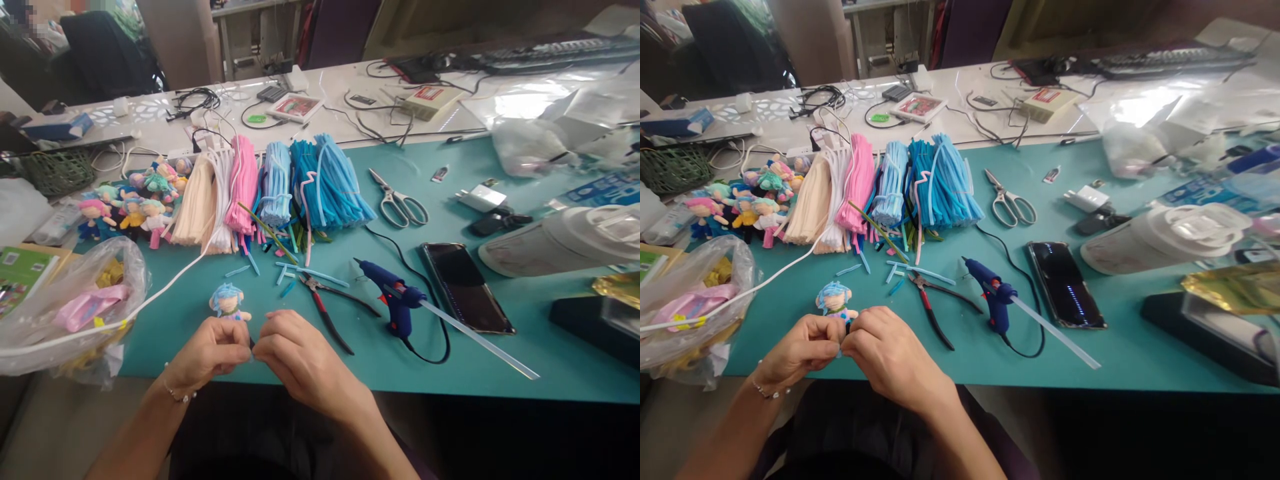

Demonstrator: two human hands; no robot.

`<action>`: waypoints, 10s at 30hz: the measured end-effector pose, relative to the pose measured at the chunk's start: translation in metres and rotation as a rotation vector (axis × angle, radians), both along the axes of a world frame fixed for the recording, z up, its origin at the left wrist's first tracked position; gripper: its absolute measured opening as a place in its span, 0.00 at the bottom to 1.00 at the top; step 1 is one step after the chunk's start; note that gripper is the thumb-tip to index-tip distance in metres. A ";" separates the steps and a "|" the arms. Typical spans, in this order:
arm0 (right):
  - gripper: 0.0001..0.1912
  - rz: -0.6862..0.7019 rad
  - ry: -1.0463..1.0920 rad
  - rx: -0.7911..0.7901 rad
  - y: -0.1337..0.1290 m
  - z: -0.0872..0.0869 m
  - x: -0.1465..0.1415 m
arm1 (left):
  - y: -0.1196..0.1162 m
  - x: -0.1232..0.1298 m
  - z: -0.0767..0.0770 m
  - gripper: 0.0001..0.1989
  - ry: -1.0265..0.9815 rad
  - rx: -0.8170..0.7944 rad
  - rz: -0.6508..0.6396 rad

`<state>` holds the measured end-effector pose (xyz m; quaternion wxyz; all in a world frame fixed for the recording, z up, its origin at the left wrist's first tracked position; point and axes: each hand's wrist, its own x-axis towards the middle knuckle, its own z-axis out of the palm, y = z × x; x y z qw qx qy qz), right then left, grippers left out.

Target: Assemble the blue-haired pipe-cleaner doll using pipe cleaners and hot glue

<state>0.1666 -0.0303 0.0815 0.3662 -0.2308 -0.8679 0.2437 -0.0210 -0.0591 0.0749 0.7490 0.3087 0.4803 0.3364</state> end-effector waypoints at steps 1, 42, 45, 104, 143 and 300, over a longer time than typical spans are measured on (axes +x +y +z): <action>0.11 0.010 -0.005 -0.002 0.000 0.000 0.000 | 0.000 -0.001 0.000 0.17 -0.001 -0.002 -0.012; 0.07 -0.300 0.191 -0.041 -0.016 -0.009 -0.014 | -0.002 -0.002 0.008 0.13 0.145 0.170 0.040; 0.09 -0.369 0.260 -0.073 -0.022 -0.013 -0.021 | -0.003 -0.001 0.007 0.13 0.154 0.206 0.062; 0.09 -0.516 0.208 0.093 -0.005 -0.046 -0.022 | 0.012 -0.024 -0.021 0.07 0.859 0.732 0.458; 0.09 -0.439 0.067 -0.374 0.006 -0.036 -0.011 | 0.000 -0.013 -0.055 0.23 0.170 0.444 0.595; 0.06 -0.374 0.018 -0.093 0.004 -0.031 0.002 | 0.017 -0.007 -0.036 0.28 0.286 0.283 0.699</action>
